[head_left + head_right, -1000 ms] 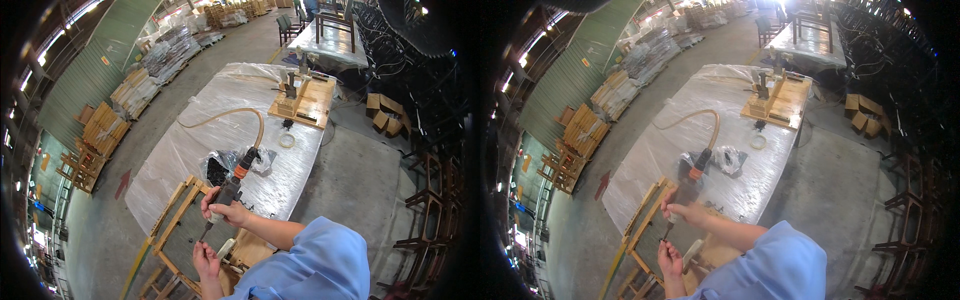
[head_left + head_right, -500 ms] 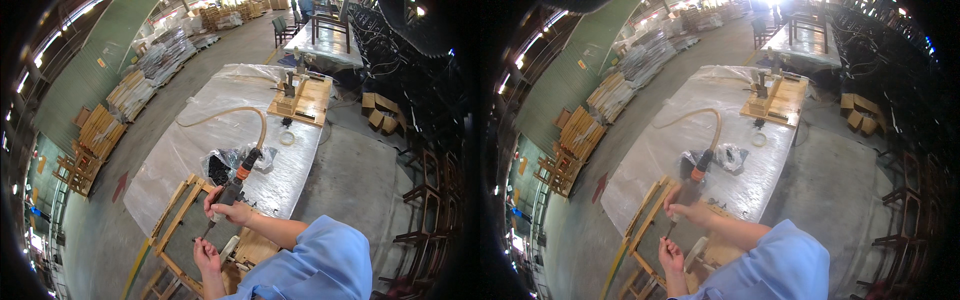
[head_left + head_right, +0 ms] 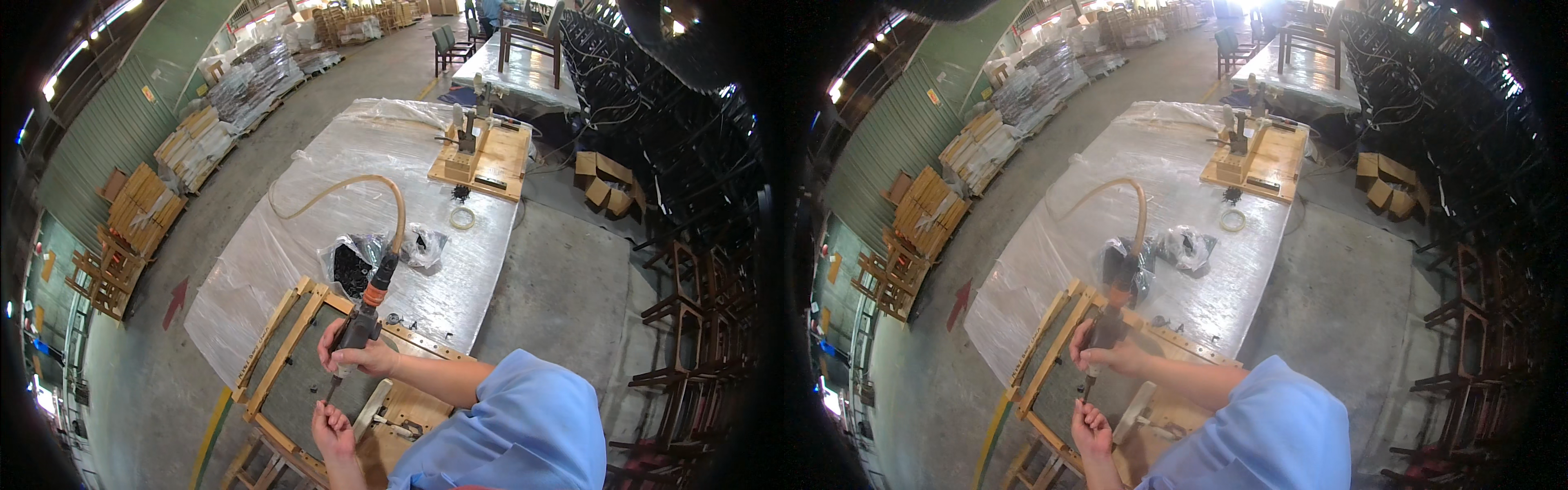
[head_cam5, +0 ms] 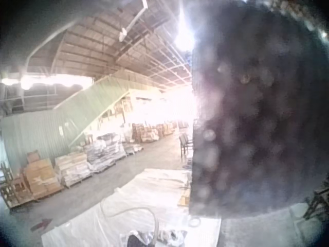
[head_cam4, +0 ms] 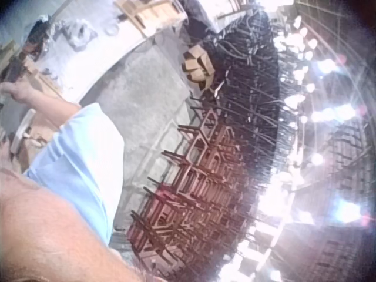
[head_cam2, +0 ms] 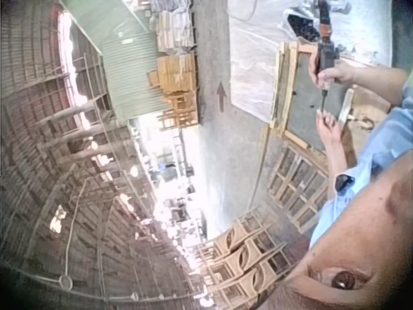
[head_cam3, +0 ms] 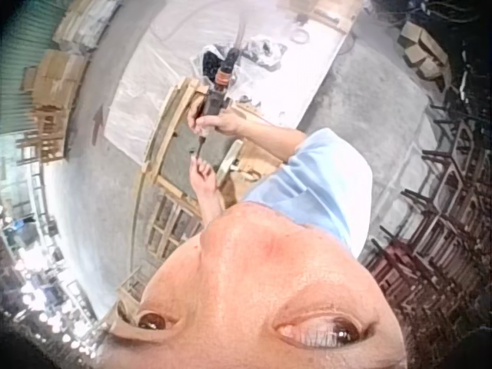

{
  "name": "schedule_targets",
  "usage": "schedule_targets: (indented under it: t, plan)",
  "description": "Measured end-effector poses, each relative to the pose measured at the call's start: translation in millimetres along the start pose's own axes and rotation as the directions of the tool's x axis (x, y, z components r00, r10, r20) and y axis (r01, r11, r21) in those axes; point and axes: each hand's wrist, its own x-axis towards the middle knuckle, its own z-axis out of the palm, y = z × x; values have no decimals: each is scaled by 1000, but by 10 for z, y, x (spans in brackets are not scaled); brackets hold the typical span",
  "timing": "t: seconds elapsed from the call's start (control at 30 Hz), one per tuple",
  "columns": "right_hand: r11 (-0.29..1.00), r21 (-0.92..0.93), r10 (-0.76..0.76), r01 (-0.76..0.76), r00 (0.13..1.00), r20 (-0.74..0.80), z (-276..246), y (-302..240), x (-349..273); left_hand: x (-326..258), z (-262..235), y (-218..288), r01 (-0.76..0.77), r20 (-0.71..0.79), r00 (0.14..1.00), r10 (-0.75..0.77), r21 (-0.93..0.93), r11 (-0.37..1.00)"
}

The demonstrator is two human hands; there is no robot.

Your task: The person assembles a dining chair by attaching the seat cushion to the wooden frame. They use a pneumatic drill to secure the cushion with screws and then place the completed chair on a stack.

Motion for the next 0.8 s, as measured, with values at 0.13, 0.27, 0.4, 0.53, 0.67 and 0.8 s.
schedule_targets:
  t: [0.13,0.27,0.4,0.53,0.67,0.8]
  plan:
    - [999,10,47,-46,997,-63,39,237,57,13,-100,115,-17,-30,999,19,59,998]
    - [994,-24,93,-104,953,-288,139,578,182,88,-149,273,-140,18,990,139,127,982]
    - [979,85,203,-186,855,-478,-94,679,248,274,-177,270,-154,104,985,138,164,974]
    - [987,-162,-83,17,910,-407,-307,506,303,604,-505,366,-352,-3,862,507,716,603]
    - [945,-326,-143,26,930,-339,-307,401,335,1048,-987,420,-363,236,707,667,930,56]
    - [904,-426,-94,-24,962,-254,-327,440,308,1204,-975,447,-340,339,775,533,935,-101]
